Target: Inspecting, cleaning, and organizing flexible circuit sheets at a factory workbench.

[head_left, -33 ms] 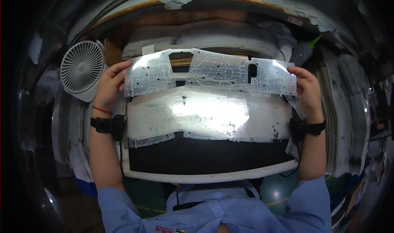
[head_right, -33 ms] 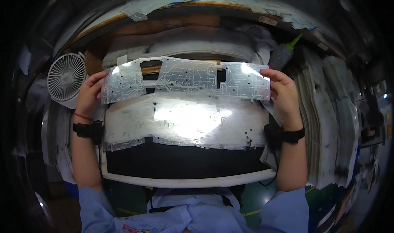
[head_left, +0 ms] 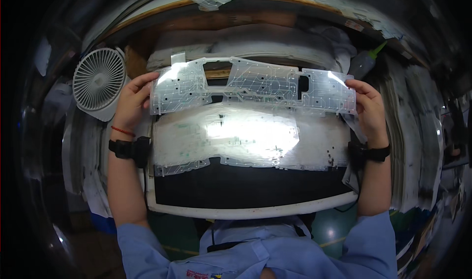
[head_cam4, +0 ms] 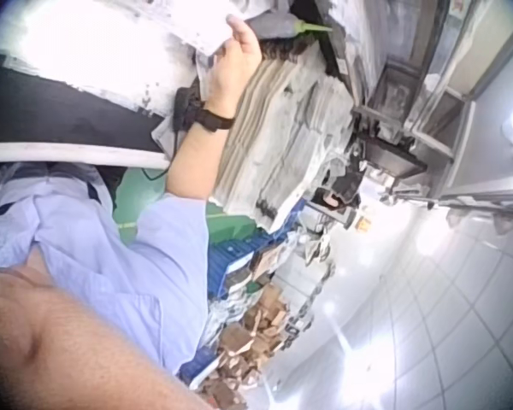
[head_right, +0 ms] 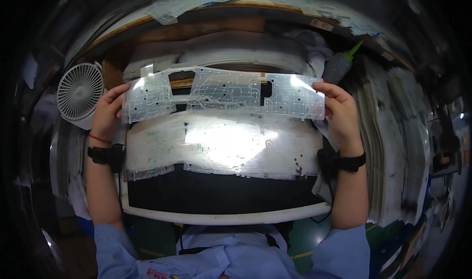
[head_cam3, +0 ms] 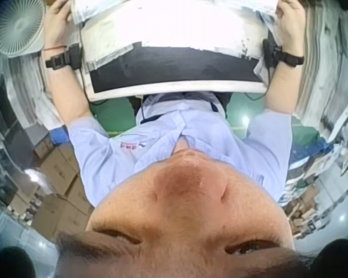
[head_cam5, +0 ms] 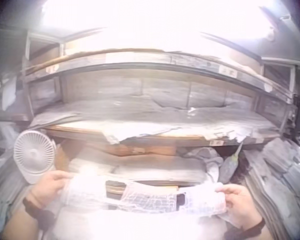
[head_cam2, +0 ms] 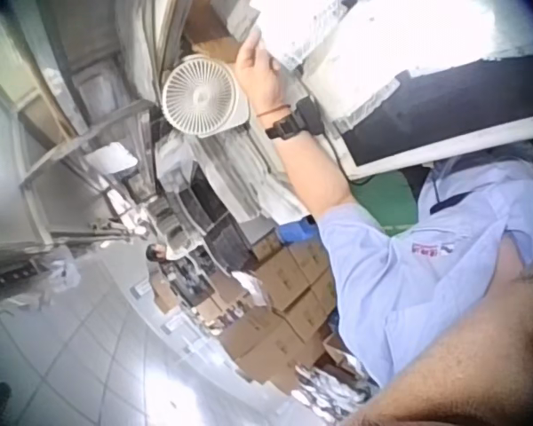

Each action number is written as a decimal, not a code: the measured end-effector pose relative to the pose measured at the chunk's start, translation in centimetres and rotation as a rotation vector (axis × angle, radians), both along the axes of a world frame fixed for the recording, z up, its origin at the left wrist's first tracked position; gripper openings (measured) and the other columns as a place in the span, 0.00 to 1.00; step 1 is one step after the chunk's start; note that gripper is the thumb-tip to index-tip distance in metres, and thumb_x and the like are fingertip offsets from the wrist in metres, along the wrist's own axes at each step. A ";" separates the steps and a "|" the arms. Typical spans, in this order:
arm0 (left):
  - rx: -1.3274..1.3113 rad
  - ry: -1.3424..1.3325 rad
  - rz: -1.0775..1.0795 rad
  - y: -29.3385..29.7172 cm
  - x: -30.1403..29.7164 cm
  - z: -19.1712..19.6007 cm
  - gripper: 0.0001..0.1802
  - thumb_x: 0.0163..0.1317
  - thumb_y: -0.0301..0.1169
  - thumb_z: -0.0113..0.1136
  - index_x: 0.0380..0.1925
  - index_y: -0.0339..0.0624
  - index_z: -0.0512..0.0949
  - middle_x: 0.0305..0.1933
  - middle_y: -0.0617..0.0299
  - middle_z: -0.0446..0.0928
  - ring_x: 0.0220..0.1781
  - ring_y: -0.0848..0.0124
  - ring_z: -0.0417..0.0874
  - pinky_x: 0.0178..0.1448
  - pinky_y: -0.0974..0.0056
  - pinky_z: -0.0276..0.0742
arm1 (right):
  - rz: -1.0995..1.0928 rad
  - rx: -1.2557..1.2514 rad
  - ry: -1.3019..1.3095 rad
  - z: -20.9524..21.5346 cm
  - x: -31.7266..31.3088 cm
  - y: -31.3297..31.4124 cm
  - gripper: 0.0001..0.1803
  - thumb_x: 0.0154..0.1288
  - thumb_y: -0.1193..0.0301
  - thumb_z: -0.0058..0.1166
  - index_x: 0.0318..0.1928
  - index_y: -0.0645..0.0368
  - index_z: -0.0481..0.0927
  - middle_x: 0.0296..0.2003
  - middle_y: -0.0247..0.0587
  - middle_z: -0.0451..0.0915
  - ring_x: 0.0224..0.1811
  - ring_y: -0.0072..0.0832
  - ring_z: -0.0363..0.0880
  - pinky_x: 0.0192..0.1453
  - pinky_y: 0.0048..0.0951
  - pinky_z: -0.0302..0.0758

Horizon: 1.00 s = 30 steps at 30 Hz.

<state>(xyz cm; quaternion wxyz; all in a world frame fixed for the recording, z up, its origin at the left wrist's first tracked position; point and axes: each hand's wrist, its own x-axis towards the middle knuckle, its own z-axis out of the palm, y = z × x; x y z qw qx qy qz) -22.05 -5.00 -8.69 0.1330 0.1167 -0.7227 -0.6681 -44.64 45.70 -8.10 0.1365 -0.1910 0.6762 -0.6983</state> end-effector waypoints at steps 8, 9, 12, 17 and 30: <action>-0.108 0.088 0.068 1.3 -0.6 0.1 0.17 0.67 0.27 0.57 0.55 0.35 0.75 0.47 0.61 0.80 0.42 0.77 0.80 0.47 0.73 0.76 | -0.035 0.023 0.138 0.3 0.4 -0.4 0.13 0.69 0.77 0.52 0.53 0.65 0.78 0.43 0.37 0.82 0.42 0.19 0.79 0.47 0.20 0.75; -0.099 0.095 0.052 0.9 -0.6 -0.1 0.17 0.67 0.27 0.57 0.55 0.35 0.75 0.47 0.61 0.80 0.42 0.77 0.80 0.47 0.73 0.76 | -0.016 -0.004 0.139 0.3 0.4 -0.4 0.12 0.69 0.77 0.52 0.52 0.64 0.78 0.42 0.36 0.82 0.43 0.20 0.79 0.50 0.20 0.75; -0.113 0.071 0.009 -1.3 -0.5 -1.2 0.17 0.67 0.27 0.58 0.55 0.35 0.75 0.52 0.58 0.79 0.51 0.72 0.80 0.56 0.68 0.76 | -0.034 0.038 0.215 0.0 0.4 -0.9 0.11 0.69 0.77 0.52 0.50 0.63 0.79 0.42 0.33 0.81 0.43 0.20 0.78 0.50 0.20 0.74; -0.124 0.075 0.040 -1.1 -0.1 -1.0 0.17 0.66 0.27 0.59 0.54 0.35 0.75 0.51 0.58 0.79 0.50 0.73 0.80 0.55 0.68 0.76 | -0.019 0.022 0.370 0.0 0.6 -1.3 0.11 0.66 0.79 0.53 0.48 0.64 0.81 0.53 0.39 0.76 0.54 0.24 0.74 0.60 0.25 0.70; -0.096 0.126 0.055 -2.0 -0.3 -1.9 0.17 0.66 0.27 0.59 0.54 0.36 0.75 0.52 0.60 0.79 0.51 0.72 0.80 0.56 0.67 0.76 | -0.013 0.122 0.481 0.7 1.2 -1.2 0.13 0.65 0.81 0.51 0.48 0.64 0.82 0.58 0.43 0.74 0.58 0.29 0.74 0.59 0.26 0.73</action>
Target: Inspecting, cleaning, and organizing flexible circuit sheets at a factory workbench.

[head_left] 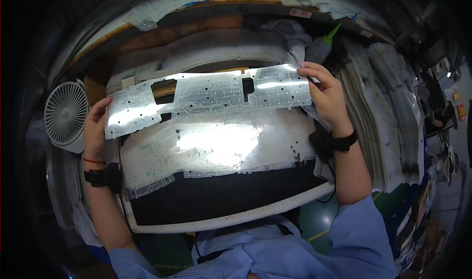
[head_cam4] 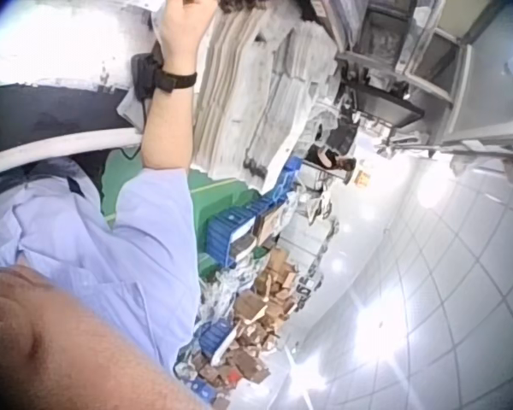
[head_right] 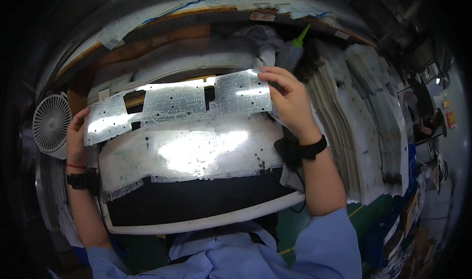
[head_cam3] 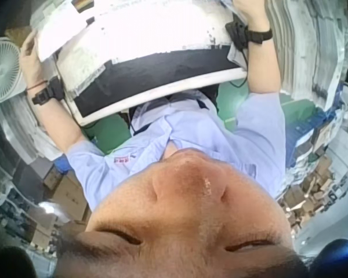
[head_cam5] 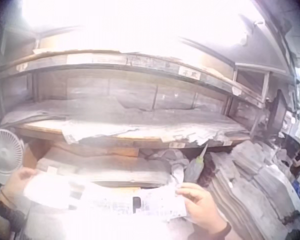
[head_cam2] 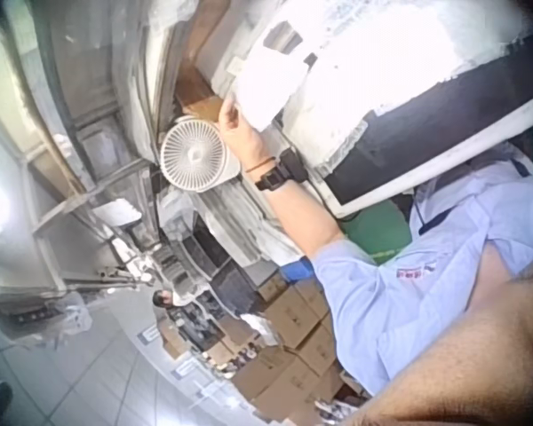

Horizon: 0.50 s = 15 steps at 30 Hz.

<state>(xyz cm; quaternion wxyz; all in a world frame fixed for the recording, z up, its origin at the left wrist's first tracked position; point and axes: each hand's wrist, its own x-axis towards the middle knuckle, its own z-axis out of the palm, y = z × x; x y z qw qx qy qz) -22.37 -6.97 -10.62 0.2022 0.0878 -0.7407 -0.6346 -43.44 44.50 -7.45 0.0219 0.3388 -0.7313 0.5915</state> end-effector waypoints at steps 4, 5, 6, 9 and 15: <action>0.112 0.107 -0.018 0.1 -0.1 0.0 0.17 0.67 0.26 0.56 0.55 0.37 0.74 0.54 0.59 0.78 0.53 0.71 0.80 0.58 0.65 0.76 | -0.069 0.047 0.098 0.1 0.3 -0.6 0.10 0.66 0.78 0.53 0.46 0.65 0.82 0.58 0.43 0.73 0.57 0.28 0.75 0.56 0.24 0.74; -0.009 0.215 0.034 1.3 -0.5 0.7 0.15 0.69 0.26 0.54 0.54 0.39 0.75 0.53 0.60 0.78 0.54 0.72 0.79 0.59 0.65 0.74 | -0.066 0.047 0.098 -0.1 0.0 -0.5 0.10 0.66 0.78 0.53 0.46 0.65 0.82 0.58 0.43 0.73 0.57 0.28 0.75 0.56 0.24 0.74; -0.009 0.216 0.037 1.2 -0.4 0.7 0.15 0.69 0.26 0.54 0.54 0.39 0.75 0.53 0.60 0.78 0.54 0.72 0.79 0.59 0.65 0.74 | -0.072 0.021 0.149 -0.5 -0.4 -0.2 0.09 0.67 0.76 0.53 0.45 0.65 0.81 0.55 0.42 0.75 0.53 0.27 0.76 0.52 0.23 0.75; 0.149 0.183 0.094 -1.0 0.3 0.1 0.10 0.71 0.34 0.52 0.47 0.44 0.76 0.44 0.70 0.78 0.44 0.80 0.77 0.46 0.71 0.70 | -0.041 -0.055 -0.059 -0.2 -0.4 0.2 0.09 0.69 0.72 0.52 0.45 0.64 0.80 0.45 0.39 0.79 0.42 0.22 0.78 0.44 0.21 0.74; 0.076 -0.076 0.116 1.7 -0.3 1.5 0.10 0.72 0.37 0.51 0.42 0.45 0.77 0.32 0.76 0.74 0.31 0.86 0.69 0.36 0.77 0.62 | -0.017 -0.075 -0.404 -0.3 0.3 -0.3 0.11 0.72 0.70 0.50 0.46 0.65 0.78 0.28 0.32 0.80 0.23 0.15 0.74 0.29 0.15 0.69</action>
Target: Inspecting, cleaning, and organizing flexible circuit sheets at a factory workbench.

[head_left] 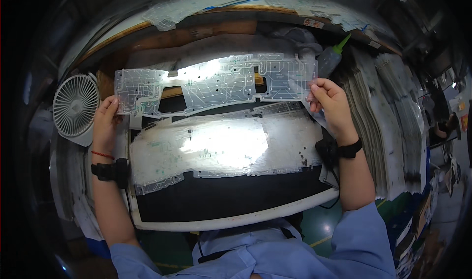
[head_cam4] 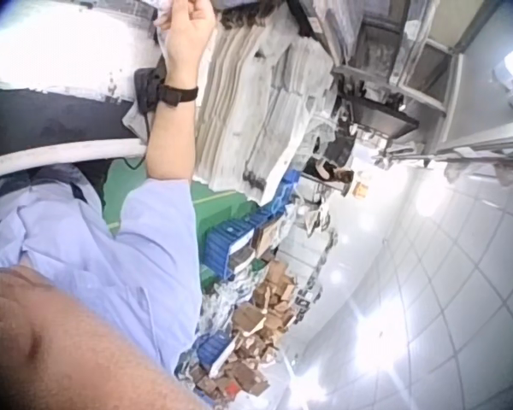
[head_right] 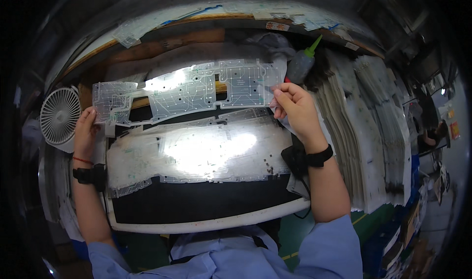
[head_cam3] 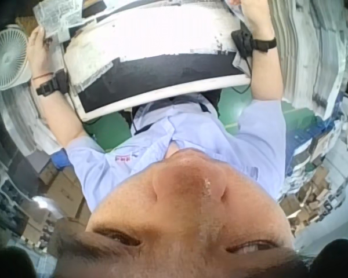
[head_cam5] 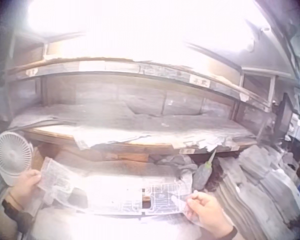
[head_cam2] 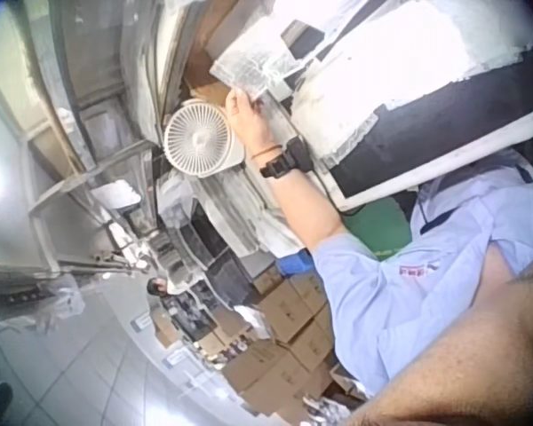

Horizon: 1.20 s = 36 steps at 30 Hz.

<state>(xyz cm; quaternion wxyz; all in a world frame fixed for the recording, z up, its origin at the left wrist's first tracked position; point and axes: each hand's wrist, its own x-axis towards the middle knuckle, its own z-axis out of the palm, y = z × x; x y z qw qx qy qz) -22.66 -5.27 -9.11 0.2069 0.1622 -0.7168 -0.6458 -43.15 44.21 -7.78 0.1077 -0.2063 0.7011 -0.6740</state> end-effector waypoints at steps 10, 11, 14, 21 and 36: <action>0.017 -0.036 -0.014 -0.1 0.0 0.0 0.11 0.72 0.38 0.50 0.43 0.44 0.76 0.23 0.75 0.68 0.24 0.84 0.67 0.30 0.77 0.61 | -0.018 0.017 -0.095 0.7 0.4 -0.2 0.12 0.72 0.69 0.49 0.47 0.66 0.77 0.25 0.35 0.79 0.21 0.16 0.77 0.24 0.12 0.71; 0.018 -0.036 -0.015 -0.1 0.0 0.1 0.11 0.72 0.38 0.50 0.43 0.44 0.76 0.23 0.75 0.68 0.24 0.84 0.67 0.30 0.77 0.61 | -0.019 0.017 -0.094 0.7 0.3 -0.2 0.12 0.72 0.69 0.49 0.47 0.66 0.77 0.25 0.35 0.79 0.21 0.16 0.77 0.24 0.12 0.71; 0.029 -0.024 -0.020 0.0 0.0 0.2 0.13 0.73 0.39 0.50 0.44 0.43 0.76 0.22 0.74 0.68 0.23 0.84 0.66 0.28 0.78 0.60 | -0.008 -0.035 -0.124 0.3 0.0 -0.3 0.12 0.72 0.69 0.49 0.48 0.66 0.77 0.26 0.35 0.80 0.22 0.17 0.78 0.24 0.12 0.71; 0.047 -0.034 -0.055 0.6 0.1 0.5 0.14 0.73 0.39 0.50 0.46 0.42 0.75 0.24 0.73 0.70 0.24 0.83 0.68 0.29 0.78 0.61 | -0.017 -0.056 -0.155 0.6 0.2 -0.2 0.12 0.73 0.70 0.49 0.48 0.66 0.76 0.34 0.36 0.80 0.27 0.18 0.80 0.26 0.13 0.73; 0.042 -0.031 -0.059 -0.2 -0.1 0.2 0.08 0.71 0.39 0.54 0.39 0.48 0.71 0.24 0.73 0.72 0.25 0.83 0.71 0.30 0.78 0.62 | 0.006 -0.080 -0.163 0.3 -0.1 0.0 0.11 0.72 0.72 0.49 0.48 0.66 0.76 0.35 0.36 0.80 0.27 0.19 0.80 0.29 0.14 0.74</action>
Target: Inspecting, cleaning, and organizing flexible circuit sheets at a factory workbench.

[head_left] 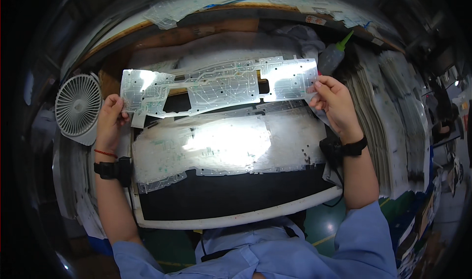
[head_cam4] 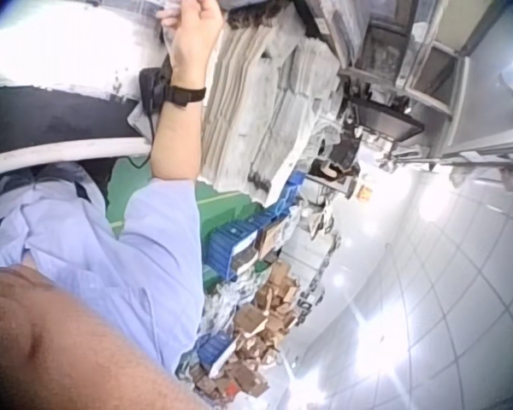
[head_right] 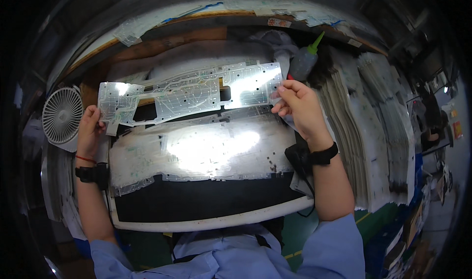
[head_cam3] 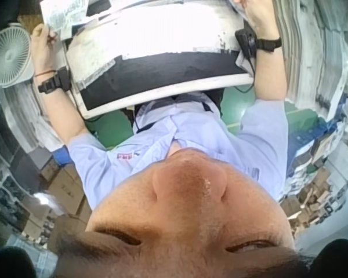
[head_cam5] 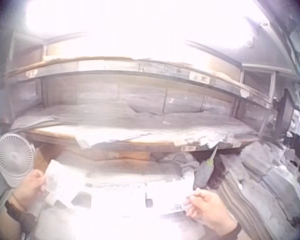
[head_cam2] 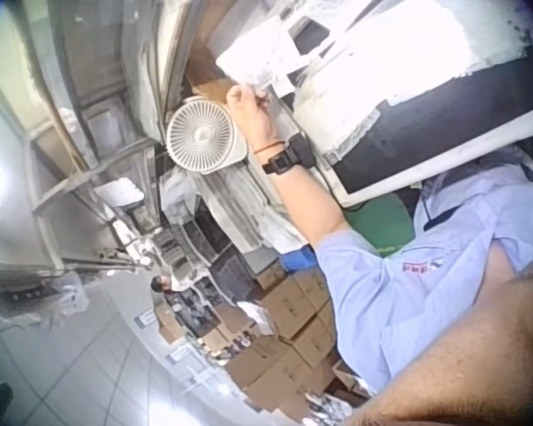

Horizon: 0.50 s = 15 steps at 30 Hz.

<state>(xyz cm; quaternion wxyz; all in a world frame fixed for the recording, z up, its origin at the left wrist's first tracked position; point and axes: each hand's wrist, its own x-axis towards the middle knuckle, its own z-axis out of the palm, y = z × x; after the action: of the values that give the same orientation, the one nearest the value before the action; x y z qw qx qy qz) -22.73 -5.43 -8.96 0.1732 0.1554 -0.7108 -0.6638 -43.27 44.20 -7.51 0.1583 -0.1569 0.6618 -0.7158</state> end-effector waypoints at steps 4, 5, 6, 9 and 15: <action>-0.007 0.021 0.048 0.2 0.5 0.3 0.08 0.70 0.38 0.55 0.40 0.50 0.70 0.25 0.73 0.73 0.25 0.83 0.72 0.30 0.79 0.63 | -0.012 0.054 0.032 -0.4 0.0 -0.5 0.14 0.70 0.73 0.51 0.52 0.69 0.73 0.32 0.38 0.81 0.27 0.20 0.81 0.29 0.14 0.75; -0.011 0.018 0.056 0.2 0.6 0.3 0.08 0.70 0.38 0.55 0.40 0.50 0.70 0.25 0.73 0.73 0.25 0.83 0.72 0.30 0.79 0.63 | -0.004 0.050 0.029 -0.4 0.1 -0.6 0.14 0.70 0.73 0.51 0.52 0.69 0.73 0.32 0.38 0.81 0.27 0.20 0.81 0.29 0.14 0.75; -0.020 0.014 0.054 0.2 0.5 0.2 0.08 0.70 0.38 0.55 0.40 0.49 0.70 0.25 0.73 0.73 0.26 0.84 0.73 0.30 0.79 0.63 | -0.037 0.079 0.047 -0.3 0.2 -0.4 0.16 0.69 0.74 0.52 0.54 0.70 0.72 0.32 0.38 0.81 0.27 0.21 0.81 0.29 0.15 0.75; -0.066 -0.004 0.059 -0.3 0.2 -0.3 0.09 0.70 0.39 0.55 0.39 0.48 0.71 0.26 0.72 0.75 0.28 0.83 0.75 0.30 0.79 0.65 | -0.061 0.106 0.046 -0.3 0.2 -0.3 0.21 0.69 0.74 0.52 0.58 0.71 0.68 0.34 0.39 0.82 0.28 0.21 0.82 0.29 0.14 0.75; -0.003 -0.009 -0.031 0.9 0.2 0.3 0.11 0.73 0.39 0.50 0.45 0.46 0.73 0.28 0.71 0.76 0.28 0.83 0.75 0.31 0.78 0.65 | -0.060 0.134 0.010 -0.8 0.1 -0.5 0.20 0.69 0.74 0.52 0.58 0.70 0.68 0.37 0.40 0.82 0.28 0.21 0.82 0.29 0.14 0.75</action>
<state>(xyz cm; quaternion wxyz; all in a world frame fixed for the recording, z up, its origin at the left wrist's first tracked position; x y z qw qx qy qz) -22.50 -4.53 -8.67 0.1598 0.1471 -0.7149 -0.6646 -43.16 43.68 -8.28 0.1436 -0.1297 0.7133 -0.6736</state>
